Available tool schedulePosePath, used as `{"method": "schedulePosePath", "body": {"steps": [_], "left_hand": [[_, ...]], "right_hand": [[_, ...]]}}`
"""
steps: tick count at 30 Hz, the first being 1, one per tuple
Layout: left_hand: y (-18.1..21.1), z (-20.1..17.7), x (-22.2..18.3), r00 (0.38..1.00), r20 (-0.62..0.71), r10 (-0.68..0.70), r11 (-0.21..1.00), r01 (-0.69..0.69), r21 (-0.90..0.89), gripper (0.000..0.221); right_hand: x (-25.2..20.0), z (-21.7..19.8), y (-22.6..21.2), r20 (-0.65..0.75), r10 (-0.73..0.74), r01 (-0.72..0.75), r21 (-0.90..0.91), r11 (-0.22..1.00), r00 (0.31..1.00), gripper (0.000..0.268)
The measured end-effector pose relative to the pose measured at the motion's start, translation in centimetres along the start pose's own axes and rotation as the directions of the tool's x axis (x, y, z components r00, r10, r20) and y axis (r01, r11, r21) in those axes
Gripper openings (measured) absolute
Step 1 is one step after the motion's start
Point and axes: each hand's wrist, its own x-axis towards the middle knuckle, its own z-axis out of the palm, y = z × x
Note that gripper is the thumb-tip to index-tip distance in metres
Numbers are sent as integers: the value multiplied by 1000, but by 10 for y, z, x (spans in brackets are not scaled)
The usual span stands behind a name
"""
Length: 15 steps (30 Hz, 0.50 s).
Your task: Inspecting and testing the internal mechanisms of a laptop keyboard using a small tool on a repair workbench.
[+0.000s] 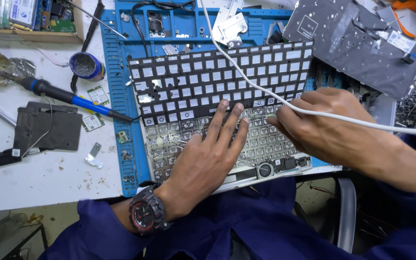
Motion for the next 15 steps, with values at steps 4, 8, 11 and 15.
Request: {"method": "schedulePosePath", "body": {"steps": [4,8,11,15], "left_hand": [[-1,0,1,999,29,19,1000,-19,1,60],[1,-1,-1,998,53,18,1000,-18,-8,60],[1,1,1,999,35,11,1000,-11,-1,60],[1,0,0,999,48,23,999,-21,-50,68]], "right_hand": [[3,3,15,-59,-106,108,32,994,993,23],[0,-1,17,-101,-180,201,270,942,978,47],[-5,-1,16,-133,-58,76,134,988,989,10],[-2,15,5,-287,42,18,202,979,957,42]]}}
